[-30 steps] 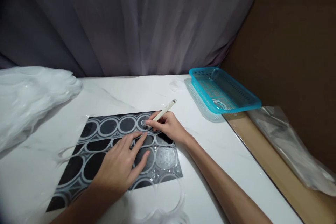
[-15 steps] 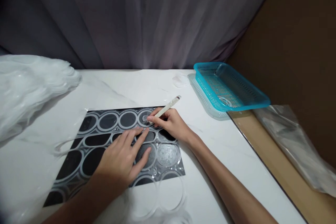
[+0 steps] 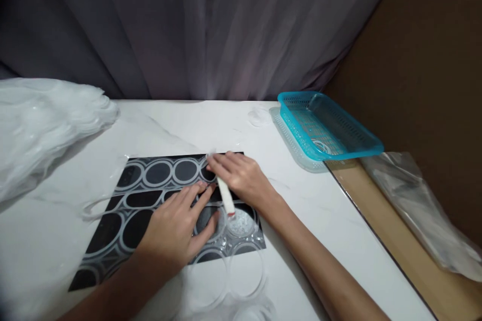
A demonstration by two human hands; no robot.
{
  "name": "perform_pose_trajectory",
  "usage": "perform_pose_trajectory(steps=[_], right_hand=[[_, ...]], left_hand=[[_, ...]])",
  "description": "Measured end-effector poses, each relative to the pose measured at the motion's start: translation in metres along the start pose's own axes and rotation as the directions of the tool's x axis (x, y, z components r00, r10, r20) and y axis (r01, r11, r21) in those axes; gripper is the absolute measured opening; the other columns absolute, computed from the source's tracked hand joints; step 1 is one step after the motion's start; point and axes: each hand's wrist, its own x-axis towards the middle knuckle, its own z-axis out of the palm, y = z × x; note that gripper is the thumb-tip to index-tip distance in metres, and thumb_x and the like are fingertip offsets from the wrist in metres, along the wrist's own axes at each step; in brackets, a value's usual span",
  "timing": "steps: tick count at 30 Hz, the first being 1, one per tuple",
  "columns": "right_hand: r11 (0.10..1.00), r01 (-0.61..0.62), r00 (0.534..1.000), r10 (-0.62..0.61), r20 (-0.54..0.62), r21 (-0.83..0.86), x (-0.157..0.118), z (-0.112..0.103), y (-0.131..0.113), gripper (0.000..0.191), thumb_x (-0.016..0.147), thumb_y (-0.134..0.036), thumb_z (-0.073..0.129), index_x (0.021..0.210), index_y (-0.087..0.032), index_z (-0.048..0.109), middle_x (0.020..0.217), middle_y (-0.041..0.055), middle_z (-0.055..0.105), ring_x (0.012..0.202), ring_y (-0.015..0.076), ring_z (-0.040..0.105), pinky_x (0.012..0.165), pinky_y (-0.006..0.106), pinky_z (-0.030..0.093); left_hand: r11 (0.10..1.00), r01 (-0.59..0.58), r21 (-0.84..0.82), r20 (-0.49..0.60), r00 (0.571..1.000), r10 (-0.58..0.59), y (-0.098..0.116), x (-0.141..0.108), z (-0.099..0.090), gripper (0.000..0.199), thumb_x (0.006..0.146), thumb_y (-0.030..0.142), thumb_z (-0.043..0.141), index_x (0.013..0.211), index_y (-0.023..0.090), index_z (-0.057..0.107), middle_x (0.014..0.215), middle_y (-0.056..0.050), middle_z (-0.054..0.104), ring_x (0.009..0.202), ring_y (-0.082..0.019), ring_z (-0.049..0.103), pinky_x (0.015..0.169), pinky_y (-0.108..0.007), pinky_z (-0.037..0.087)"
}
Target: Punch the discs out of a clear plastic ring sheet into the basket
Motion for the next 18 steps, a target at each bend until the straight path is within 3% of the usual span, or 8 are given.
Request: perform_pose_trajectory(steps=[2,4,5,7,9,10,13,18], right_hand=[[0.96,-0.215,0.95,0.248,-0.192,0.177,0.004,0.0,0.008,0.026,0.109,-0.02,0.057,0.132,-0.019,0.069,0.128,0.0094,0.074,0.111,0.0251,0.071,0.097,0.044,0.058],[0.837,-0.397,0.779,0.524,-0.344,0.376,0.006,-0.002,0.017,0.021,0.109,-0.025,0.058,0.123,-0.023,0.075,0.123,0.0063,0.075,0.114,0.024,0.071,0.1,0.043,0.056],[0.764,-0.463,0.67,0.634,-0.387,0.45,0.007,-0.004,0.022,0.021,0.109,-0.03,0.059,0.118,-0.022,0.077,0.118,0.0063,0.076,0.109,0.0239,0.072,0.095,0.041,0.056],[0.633,-0.557,0.475,0.774,-0.419,0.538,0.005,-0.009,0.031,0.028,0.107,-0.039,0.061,0.11,-0.018,0.079,0.092,0.0058,0.076,0.082,0.0209,0.071,0.074,0.035,0.055],[0.543,-0.62,0.352,0.838,-0.417,0.566,0.001,-0.014,0.038,0.036,0.104,-0.047,0.064,0.103,-0.015,0.08,0.063,0.0001,0.062,0.054,0.0148,0.054,0.054,0.029,0.042],[0.517,-0.639,0.327,0.853,-0.408,0.569,-0.001,-0.016,0.04,0.039,0.103,-0.05,0.065,0.1,-0.014,0.08,0.055,-0.0025,0.054,0.048,0.013,0.046,0.05,0.029,0.036],[0.491,-0.654,0.362,0.871,-0.332,0.576,-0.002,-0.018,0.036,0.042,0.101,-0.053,0.066,0.097,-0.014,0.08,0.054,-0.0031,0.05,0.048,0.0129,0.045,0.052,0.029,0.035],[0.539,-0.596,0.59,0.797,-0.13,0.595,0.018,0.0,0.008,0.034,0.104,-0.047,0.063,0.103,-0.017,0.079,0.08,0.0041,0.07,0.063,0.0161,0.058,0.06,0.03,0.044]], left_hand=[[1.0,0.008,0.006,0.002,1.0,-0.008,0.0,0.0,-0.001,0.043,0.099,0.032,0.057,0.132,0.008,0.07,0.123,-0.015,0.074,0.11,-0.031,0.072,0.087,-0.043,0.062],[1.0,0.014,0.015,0.013,1.0,-0.014,0.001,-0.001,-0.002,0.043,0.1,0.033,0.057,0.134,0.009,0.069,0.125,-0.015,0.074,0.11,-0.03,0.072,0.087,-0.043,0.063],[1.0,0.017,0.019,0.019,1.0,-0.018,0.002,-0.001,-0.002,0.044,0.1,0.033,0.056,0.135,0.009,0.068,0.125,-0.015,0.074,0.111,-0.03,0.072,0.087,-0.042,0.063],[0.999,0.024,0.027,0.036,0.999,-0.025,0.004,-0.002,-0.002,0.044,0.101,0.032,0.056,0.136,0.009,0.067,0.127,-0.015,0.073,0.112,-0.03,0.072,0.089,-0.042,0.063],[0.999,0.015,0.032,0.056,0.998,-0.016,0.006,-0.002,-0.004,0.044,0.102,0.031,0.054,0.137,0.008,0.066,0.127,-0.016,0.073,0.114,-0.03,0.071,0.091,-0.043,0.063],[1.0,0.005,0.026,0.066,0.998,-0.006,0.007,-0.002,-0.006,0.045,0.102,0.031,0.053,0.138,0.007,0.065,0.128,-0.016,0.072,0.116,-0.031,0.07,0.092,-0.044,0.062],[0.999,0.009,-0.048,0.101,0.995,-0.004,0.008,-0.003,-0.015,0.047,0.105,0.033,0.05,0.141,0.006,0.06,0.134,-0.017,0.069,0.125,-0.03,0.065,0.098,-0.043,0.06],[0.991,0.123,-0.053,0.121,0.986,-0.116,-0.012,-0.011,-0.038,0.047,0.107,0.036,0.048,0.145,0.009,0.056,0.136,-0.015,0.066,0.127,-0.03,0.061,0.106,-0.049,0.055]])
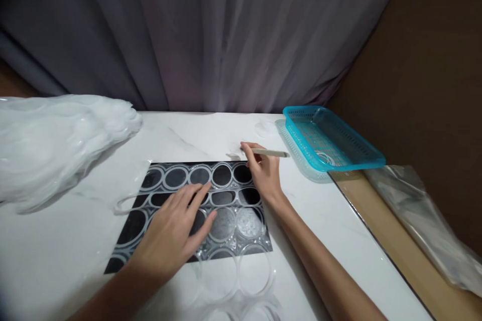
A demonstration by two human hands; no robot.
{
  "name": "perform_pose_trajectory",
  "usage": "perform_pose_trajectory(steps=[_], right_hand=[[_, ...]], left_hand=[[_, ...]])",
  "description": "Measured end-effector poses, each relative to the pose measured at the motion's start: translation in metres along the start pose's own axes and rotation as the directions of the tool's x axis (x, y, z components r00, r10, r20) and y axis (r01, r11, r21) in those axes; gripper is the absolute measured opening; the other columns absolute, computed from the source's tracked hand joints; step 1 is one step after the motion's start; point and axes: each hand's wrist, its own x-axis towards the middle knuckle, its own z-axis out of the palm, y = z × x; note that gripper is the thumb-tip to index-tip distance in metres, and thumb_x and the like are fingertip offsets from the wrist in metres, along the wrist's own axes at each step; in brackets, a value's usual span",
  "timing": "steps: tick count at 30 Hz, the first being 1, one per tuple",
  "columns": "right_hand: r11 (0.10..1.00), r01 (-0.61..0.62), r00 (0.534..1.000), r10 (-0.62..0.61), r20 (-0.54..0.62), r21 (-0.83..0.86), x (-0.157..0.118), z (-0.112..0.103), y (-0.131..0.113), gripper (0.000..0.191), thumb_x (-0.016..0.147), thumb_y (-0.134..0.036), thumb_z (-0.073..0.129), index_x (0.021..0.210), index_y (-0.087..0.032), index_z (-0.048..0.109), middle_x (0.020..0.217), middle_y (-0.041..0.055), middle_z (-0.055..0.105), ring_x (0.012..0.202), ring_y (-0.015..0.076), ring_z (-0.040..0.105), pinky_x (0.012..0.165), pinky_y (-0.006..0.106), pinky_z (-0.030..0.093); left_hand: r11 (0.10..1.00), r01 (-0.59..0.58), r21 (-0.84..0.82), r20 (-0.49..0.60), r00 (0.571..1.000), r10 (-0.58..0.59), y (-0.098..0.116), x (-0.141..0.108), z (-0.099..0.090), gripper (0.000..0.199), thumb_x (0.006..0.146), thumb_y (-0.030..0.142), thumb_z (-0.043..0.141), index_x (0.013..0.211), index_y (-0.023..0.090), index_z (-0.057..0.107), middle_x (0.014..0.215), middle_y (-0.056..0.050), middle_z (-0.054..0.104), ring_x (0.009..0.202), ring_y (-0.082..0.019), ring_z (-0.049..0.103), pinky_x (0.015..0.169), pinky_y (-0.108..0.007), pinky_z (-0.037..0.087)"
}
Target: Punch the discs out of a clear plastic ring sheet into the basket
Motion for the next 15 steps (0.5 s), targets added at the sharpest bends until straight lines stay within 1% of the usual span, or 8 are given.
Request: perform_pose_trajectory(steps=[2,3,5,6,8,10,13,15], right_hand=[[0.998,0.054,0.995,-0.056,0.079,0.03,-0.005,0.018,-0.007,0.032,0.105,-0.045,0.062,0.105,-0.017,0.078,0.097,0.0077,0.075,0.071,0.0182,0.063,0.066,0.032,0.049],[0.997,0.07,0.991,-0.074,0.111,0.04,-0.008,0.025,-0.01,0.031,0.105,-0.044,0.062,0.105,-0.018,0.078,0.102,0.0085,0.075,0.075,0.0195,0.065,0.07,0.033,0.051],[0.995,0.083,0.978,-0.092,0.187,0.06,-0.016,0.037,-0.015,0.029,0.105,-0.043,0.063,0.103,-0.019,0.079,0.1,0.0078,0.076,0.081,0.0211,0.068,0.076,0.034,0.053],[0.994,0.078,0.969,-0.093,0.231,0.073,-0.02,0.041,-0.016,0.029,0.105,-0.043,0.064,0.103,-0.019,0.08,0.096,0.0068,0.075,0.081,0.021,0.068,0.076,0.033,0.054],[0.994,0.036,0.948,-0.066,0.313,0.101,-0.027,0.045,-0.016,0.028,0.104,-0.044,0.065,0.102,-0.021,0.08,0.09,0.0052,0.075,0.077,0.0199,0.067,0.073,0.032,0.053],[0.989,-0.038,0.925,-0.02,0.378,0.146,-0.03,0.048,-0.015,0.031,0.104,-0.046,0.065,0.095,-0.021,0.08,0.092,0.0052,0.075,0.078,0.0196,0.067,0.074,0.031,0.053],[0.965,-0.148,0.861,0.018,0.508,0.216,-0.029,0.05,-0.011,0.035,0.103,-0.047,0.066,0.086,-0.019,0.079,0.098,0.0062,0.076,0.088,0.0206,0.067,0.081,0.032,0.052],[0.953,-0.194,0.815,0.024,0.58,0.233,-0.027,0.052,-0.01,0.033,0.103,-0.047,0.066,0.091,-0.019,0.08,0.1,0.006,0.076,0.088,0.0196,0.066,0.081,0.032,0.051]], left_hand=[[0.999,0.014,0.039,0.022,1.0,-0.015,-0.012,-0.006,-0.006,0.045,0.108,0.039,0.048,0.141,0.011,0.06,0.134,-0.015,0.066,0.127,-0.032,0.06,0.106,-0.052,0.053],[0.999,0.014,0.046,0.033,0.999,-0.016,-0.017,-0.01,-0.007,0.045,0.108,0.041,0.047,0.141,0.013,0.061,0.135,-0.014,0.066,0.127,-0.032,0.059,0.106,-0.052,0.053],[0.999,0.006,0.044,0.038,0.999,-0.008,-0.026,-0.017,-0.006,0.045,0.109,0.042,0.046,0.143,0.015,0.059,0.138,-0.013,0.065,0.129,-0.031,0.058,0.106,-0.05,0.052],[0.999,0.003,0.044,0.03,1.0,-0.004,-0.028,-0.02,-0.005,0.047,0.109,0.043,0.046,0.145,0.015,0.058,0.139,-0.013,0.064,0.131,-0.03,0.057,0.106,-0.049,0.052],[0.999,-0.01,0.048,0.016,1.0,0.009,-0.031,-0.023,-0.001,0.05,0.108,0.044,0.047,0.147,0.014,0.056,0.14,-0.014,0.064,0.13,-0.03,0.058,0.106,-0.048,0.052],[0.998,-0.025,0.057,0.009,1.0,0.025,-0.031,-0.024,0.003,0.05,0.108,0.045,0.048,0.146,0.014,0.057,0.137,-0.014,0.065,0.127,-0.03,0.059,0.105,-0.048,0.052],[0.996,-0.035,0.084,-0.014,0.999,0.036,-0.032,-0.025,0.008,0.051,0.107,0.046,0.05,0.144,0.013,0.06,0.135,-0.014,0.067,0.125,-0.031,0.06,0.104,-0.048,0.05],[0.994,-0.034,0.104,-0.032,0.999,0.038,-0.032,-0.026,0.011,0.051,0.106,0.046,0.051,0.143,0.012,0.06,0.134,-0.015,0.067,0.125,-0.032,0.059,0.105,-0.049,0.049]])
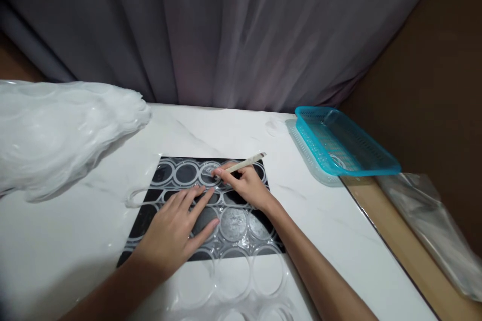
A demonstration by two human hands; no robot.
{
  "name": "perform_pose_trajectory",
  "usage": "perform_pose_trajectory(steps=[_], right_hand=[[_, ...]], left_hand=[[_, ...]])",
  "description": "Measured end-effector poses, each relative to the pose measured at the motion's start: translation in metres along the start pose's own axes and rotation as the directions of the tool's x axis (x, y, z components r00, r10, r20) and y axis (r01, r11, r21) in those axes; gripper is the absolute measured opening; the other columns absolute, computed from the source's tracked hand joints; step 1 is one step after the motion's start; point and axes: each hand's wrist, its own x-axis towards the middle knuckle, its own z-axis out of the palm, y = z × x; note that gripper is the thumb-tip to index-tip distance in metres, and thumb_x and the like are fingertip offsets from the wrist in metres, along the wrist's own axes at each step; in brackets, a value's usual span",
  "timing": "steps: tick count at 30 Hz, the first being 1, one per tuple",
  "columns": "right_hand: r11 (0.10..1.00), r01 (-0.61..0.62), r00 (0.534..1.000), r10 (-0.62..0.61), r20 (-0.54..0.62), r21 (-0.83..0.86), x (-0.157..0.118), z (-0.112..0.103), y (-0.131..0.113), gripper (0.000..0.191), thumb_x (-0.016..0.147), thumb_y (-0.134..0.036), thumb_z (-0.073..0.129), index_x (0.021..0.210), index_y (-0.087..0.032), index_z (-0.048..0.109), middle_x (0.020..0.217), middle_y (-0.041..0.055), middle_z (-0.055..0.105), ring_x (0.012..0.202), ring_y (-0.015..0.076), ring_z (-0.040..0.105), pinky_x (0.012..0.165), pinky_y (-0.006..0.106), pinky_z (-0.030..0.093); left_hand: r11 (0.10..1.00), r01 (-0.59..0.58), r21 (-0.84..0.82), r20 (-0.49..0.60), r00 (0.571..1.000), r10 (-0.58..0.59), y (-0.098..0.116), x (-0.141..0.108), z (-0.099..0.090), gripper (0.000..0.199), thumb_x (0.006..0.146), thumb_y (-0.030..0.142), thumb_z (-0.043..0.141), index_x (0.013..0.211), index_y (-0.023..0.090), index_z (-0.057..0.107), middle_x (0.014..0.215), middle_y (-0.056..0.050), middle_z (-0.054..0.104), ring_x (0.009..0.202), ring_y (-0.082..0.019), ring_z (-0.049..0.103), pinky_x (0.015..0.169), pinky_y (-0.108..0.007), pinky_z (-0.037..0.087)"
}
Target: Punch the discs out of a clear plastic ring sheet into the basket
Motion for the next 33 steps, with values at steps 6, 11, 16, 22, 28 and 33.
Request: perform_pose_trajectory(steps=[6,11,16,22,28,33], right_hand=[[1.0,-0.015,0.999,0.015,0.042,0.015,0.003,0.001,0.0,0.032,0.103,-0.047,0.066,0.102,-0.019,0.082,0.102,0.0072,0.076,0.086,0.0182,0.065,0.081,0.031,0.051],[1.0,-0.013,0.997,0.014,0.072,-0.005,0.003,0.0,-0.005,0.032,0.103,-0.047,0.066,0.102,-0.02,0.082,0.104,0.0083,0.076,0.093,0.0206,0.068,0.086,0.034,0.053],[1.0,-0.008,0.996,0.008,0.085,-0.004,0.004,0.0,-0.008,0.033,0.103,-0.048,0.066,0.103,-0.019,0.082,0.107,0.0085,0.076,0.098,0.0215,0.069,0.092,0.035,0.054],[1.0,-0.007,0.997,0.005,0.08,0.024,0.004,0.002,-0.004,0.03,0.103,-0.046,0.067,0.103,-0.02,0.082,0.107,0.0077,0.077,0.102,0.023,0.071,0.096,0.037,0.053],[0.992,0.111,0.99,-0.106,0.091,-0.061,-0.001,0.001,-0.008,0.022,0.105,-0.039,0.066,0.105,-0.023,0.08,0.107,0.0069,0.076,0.104,0.0232,0.07,0.098,0.041,0.053],[0.889,0.335,0.934,-0.268,0.237,-0.313,-0.011,-0.001,-0.016,0.021,0.108,-0.032,0.062,0.122,-0.03,0.077,0.121,0.0039,0.074,0.11,0.0241,0.066,0.1,0.045,0.05]], left_hand=[[1.0,0.006,-0.001,-0.037,0.999,-0.006,0.0,-0.002,0.004,0.05,0.105,0.045,0.052,0.142,0.012,0.062,0.132,-0.015,0.068,0.123,-0.032,0.06,0.104,-0.049,0.048],[1.0,0.013,-0.008,-0.043,0.999,-0.013,0.001,0.0,0.004,0.047,0.104,0.042,0.053,0.14,0.012,0.063,0.13,-0.015,0.069,0.121,-0.033,0.06,0.101,-0.049,0.049],[1.0,0.014,-0.009,-0.03,0.999,-0.014,0.001,0.0,0.003,0.047,0.104,0.042,0.054,0.139,0.012,0.064,0.131,-0.015,0.068,0.12,-0.033,0.06,0.102,-0.05,0.05],[1.0,0.006,0.004,-0.002,1.0,-0.006,-0.001,0.001,0.004,0.05,0.102,0.043,0.057,0.142,0.012,0.062,0.13,-0.016,0.068,0.12,-0.034,0.06,0.101,-0.05,0.05],[1.0,-0.009,0.014,-0.044,0.999,0.01,-0.001,0.0,0.006,0.048,0.101,0.041,0.059,0.139,0.012,0.064,0.129,-0.016,0.068,0.118,-0.034,0.061,0.099,-0.05,0.051],[1.0,0.0,-0.003,-0.061,0.998,0.0,0.0,0.0,0.004,0.044,0.1,0.041,0.06,0.132,0.012,0.068,0.126,-0.016,0.069,0.115,-0.034,0.061,0.098,-0.049,0.051]])
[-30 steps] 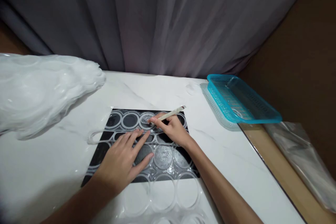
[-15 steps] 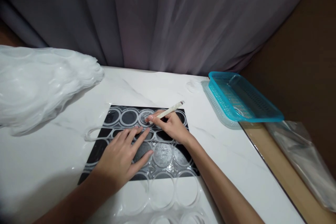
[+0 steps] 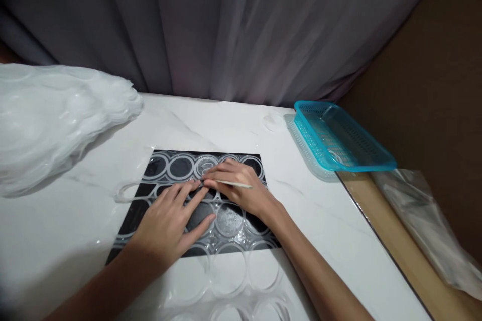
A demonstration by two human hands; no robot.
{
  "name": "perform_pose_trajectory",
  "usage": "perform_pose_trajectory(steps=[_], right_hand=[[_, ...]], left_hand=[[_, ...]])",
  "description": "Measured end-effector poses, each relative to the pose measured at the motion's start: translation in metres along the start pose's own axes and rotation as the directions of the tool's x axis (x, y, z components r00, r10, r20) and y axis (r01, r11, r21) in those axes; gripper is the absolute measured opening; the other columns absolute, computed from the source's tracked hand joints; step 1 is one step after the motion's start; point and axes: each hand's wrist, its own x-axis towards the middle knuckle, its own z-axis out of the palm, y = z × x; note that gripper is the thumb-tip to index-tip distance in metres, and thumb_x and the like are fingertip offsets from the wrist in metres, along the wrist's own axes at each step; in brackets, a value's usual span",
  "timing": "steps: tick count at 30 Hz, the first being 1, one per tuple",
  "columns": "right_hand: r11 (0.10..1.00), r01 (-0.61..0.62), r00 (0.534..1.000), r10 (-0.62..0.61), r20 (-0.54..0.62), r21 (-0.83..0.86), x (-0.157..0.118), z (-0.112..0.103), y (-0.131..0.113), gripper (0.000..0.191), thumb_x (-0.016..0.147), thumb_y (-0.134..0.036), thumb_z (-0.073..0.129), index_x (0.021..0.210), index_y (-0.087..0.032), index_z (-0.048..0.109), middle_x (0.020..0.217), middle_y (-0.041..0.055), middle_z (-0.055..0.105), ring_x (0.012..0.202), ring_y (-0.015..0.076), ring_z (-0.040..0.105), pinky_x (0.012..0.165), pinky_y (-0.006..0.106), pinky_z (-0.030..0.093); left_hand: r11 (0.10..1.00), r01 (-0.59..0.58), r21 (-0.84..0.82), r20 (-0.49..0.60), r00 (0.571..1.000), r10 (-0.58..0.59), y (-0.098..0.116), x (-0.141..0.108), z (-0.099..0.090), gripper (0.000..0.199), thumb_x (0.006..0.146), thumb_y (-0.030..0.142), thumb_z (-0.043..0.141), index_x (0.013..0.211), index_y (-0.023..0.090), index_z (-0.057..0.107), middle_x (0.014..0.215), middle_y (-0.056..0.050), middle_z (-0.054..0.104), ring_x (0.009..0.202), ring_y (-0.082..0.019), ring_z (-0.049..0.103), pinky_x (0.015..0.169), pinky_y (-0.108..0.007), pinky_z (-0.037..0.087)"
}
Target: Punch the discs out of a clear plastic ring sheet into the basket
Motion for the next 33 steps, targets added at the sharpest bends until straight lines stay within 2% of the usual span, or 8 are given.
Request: perform_pose_trajectory(steps=[2,4,6,8,13,19,27,33], right_hand=[[0.999,-0.027,0.999,0.028,-0.029,0.031,-0.001,0.001,-0.001,0.021,0.107,-0.032,0.063,0.122,-0.031,0.078,0.122,0.0037,0.074,0.111,0.0239,0.066,0.099,0.044,0.051],[0.98,-0.114,0.989,0.127,-0.073,0.165,-0.001,0.002,0.0,0.02,0.107,-0.034,0.063,0.117,-0.029,0.079,0.118,0.0045,0.075,0.113,0.0232,0.067,0.102,0.042,0.052],[0.932,-0.205,0.97,0.233,-0.063,0.298,0.001,0.003,0.002,0.023,0.108,-0.036,0.061,0.112,-0.025,0.08,0.118,0.0063,0.075,0.115,0.0231,0.068,0.104,0.04,0.052],[0.894,-0.257,0.957,0.288,-0.033,0.366,0.003,0.002,0.005,0.026,0.108,-0.038,0.06,0.11,-0.022,0.081,0.118,0.0083,0.074,0.116,0.0235,0.068,0.104,0.039,0.052],[0.877,-0.269,0.953,0.303,-0.023,0.398,0.004,0.002,0.008,0.027,0.106,-0.041,0.063,0.108,-0.02,0.08,0.115,0.0083,0.075,0.112,0.0228,0.069,0.103,0.038,0.053],[0.881,-0.255,0.954,0.297,-0.046,0.398,0.004,0.003,0.009,0.028,0.105,-0.044,0.064,0.108,-0.022,0.081,0.113,0.0084,0.075,0.11,0.0239,0.07,0.103,0.042,0.054],[0.893,-0.239,0.958,0.282,-0.06,0.381,0.006,0.003,0.009,0.02,0.105,-0.037,0.065,0.105,-0.028,0.083,0.109,0.0055,0.075,0.108,0.0209,0.07,0.101,0.038,0.054],[0.886,-0.234,0.958,0.281,-0.062,0.4,0.005,0.004,0.01,0.023,0.106,-0.039,0.063,0.108,-0.026,0.082,0.113,0.0076,0.075,0.109,0.0224,0.07,0.102,0.041,0.054]], left_hand=[[1.0,0.005,-0.006,0.002,1.0,-0.005,0.0,0.0,-0.001,0.044,0.101,0.041,0.06,0.133,0.013,0.068,0.126,-0.015,0.069,0.115,-0.034,0.061,0.097,-0.049,0.051],[1.0,0.009,-0.005,0.013,1.0,-0.009,-0.001,0.0,-0.001,0.045,0.101,0.041,0.058,0.135,0.013,0.067,0.126,-0.015,0.069,0.116,-0.033,0.061,0.097,-0.048,0.051],[1.0,0.011,0.002,0.023,1.0,-0.011,-0.001,0.001,-0.001,0.046,0.102,0.041,0.058,0.137,0.014,0.066,0.126,-0.015,0.069,0.115,-0.033,0.061,0.097,-0.048,0.051],[1.0,0.012,0.013,0.027,1.0,-0.012,-0.001,0.0,0.0,0.047,0.101,0.042,0.058,0.139,0.014,0.065,0.125,-0.015,0.069,0.115,-0.034,0.061,0.096,-0.048,0.051],[1.0,-0.001,0.024,0.02,1.0,0.001,-0.001,0.0,0.001,0.048,0.101,0.041,0.059,0.139,0.013,0.066,0.126,-0.016,0.068,0.115,-0.035,0.061,0.097,-0.049,0.052],[1.0,-0.012,0.011,0.038,0.999,0.011,-0.002,0.001,0.001,0.048,0.101,0.042,0.058,0.138,0.013,0.066,0.125,-0.016,0.069,0.115,-0.034,0.062,0.097,-0.049,0.052],[1.0,-0.008,0.001,0.046,0.999,0.008,-0.001,0.001,0.001,0.048,0.102,0.041,0.056,0.139,0.012,0.065,0.127,-0.017,0.068,0.116,-0.035,0.061,0.097,-0.05,0.052],[1.0,-0.009,0.003,0.036,0.999,0.008,-0.001,0.002,0.001,0.047,0.102,0.041,0.057,0.138,0.013,0.066,0.126,-0.017,0.068,0.115,-0.035,0.061,0.096,-0.05,0.052]])
